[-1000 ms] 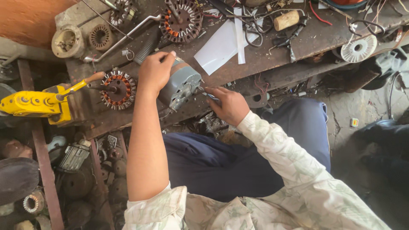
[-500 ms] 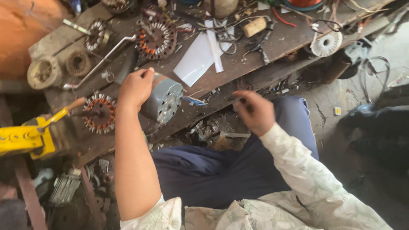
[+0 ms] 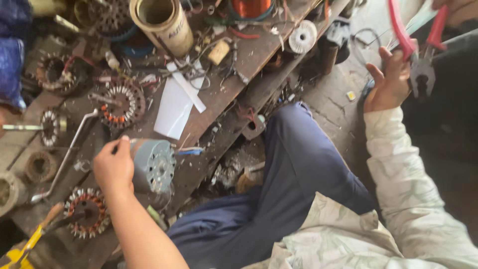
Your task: The person disassembles an electric motor on a cluttered workbench, removes the rotor, and uses pliers to strip wire insulation. The person then reassembles the motor components.
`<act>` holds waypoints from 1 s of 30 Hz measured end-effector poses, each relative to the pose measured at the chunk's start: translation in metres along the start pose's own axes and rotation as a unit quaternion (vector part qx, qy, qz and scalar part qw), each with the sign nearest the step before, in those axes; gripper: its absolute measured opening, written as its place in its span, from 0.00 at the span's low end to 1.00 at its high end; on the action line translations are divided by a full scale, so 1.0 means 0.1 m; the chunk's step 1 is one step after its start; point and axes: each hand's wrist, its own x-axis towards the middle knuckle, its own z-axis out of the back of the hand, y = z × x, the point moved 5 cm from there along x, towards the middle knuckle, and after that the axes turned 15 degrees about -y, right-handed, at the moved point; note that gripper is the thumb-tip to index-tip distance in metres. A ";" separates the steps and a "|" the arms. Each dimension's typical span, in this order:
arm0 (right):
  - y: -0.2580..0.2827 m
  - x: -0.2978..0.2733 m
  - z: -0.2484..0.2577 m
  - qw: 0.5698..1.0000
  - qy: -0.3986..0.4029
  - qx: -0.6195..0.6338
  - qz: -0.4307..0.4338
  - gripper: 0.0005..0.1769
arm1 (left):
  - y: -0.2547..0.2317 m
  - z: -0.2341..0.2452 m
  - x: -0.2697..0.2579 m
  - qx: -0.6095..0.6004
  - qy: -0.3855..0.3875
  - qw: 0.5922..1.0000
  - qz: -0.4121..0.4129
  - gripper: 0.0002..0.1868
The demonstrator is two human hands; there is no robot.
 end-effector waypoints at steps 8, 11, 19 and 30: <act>0.33 -0.03 -0.24 0.986 0.046 0.151 0.056 0.27 | 0.13 0.00 0.01 0.002 -0.007 1.000 0.001 0.22; 0.56 -0.64 -0.38 0.977 0.087 0.059 0.186 0.17 | 0.03 -0.09 0.07 -0.011 -0.008 1.000 -0.011 0.22; 0.63 -2.56 -0.63 0.822 0.556 -0.029 -0.121 0.13 | 0.00 -0.03 -0.01 -0.041 -0.017 0.998 -0.047 0.24; 0.11 -3.94 0.00 0.532 0.712 -0.216 -0.404 0.33 | 0.03 -0.01 -0.11 -0.046 -0.068 0.995 -0.059 0.24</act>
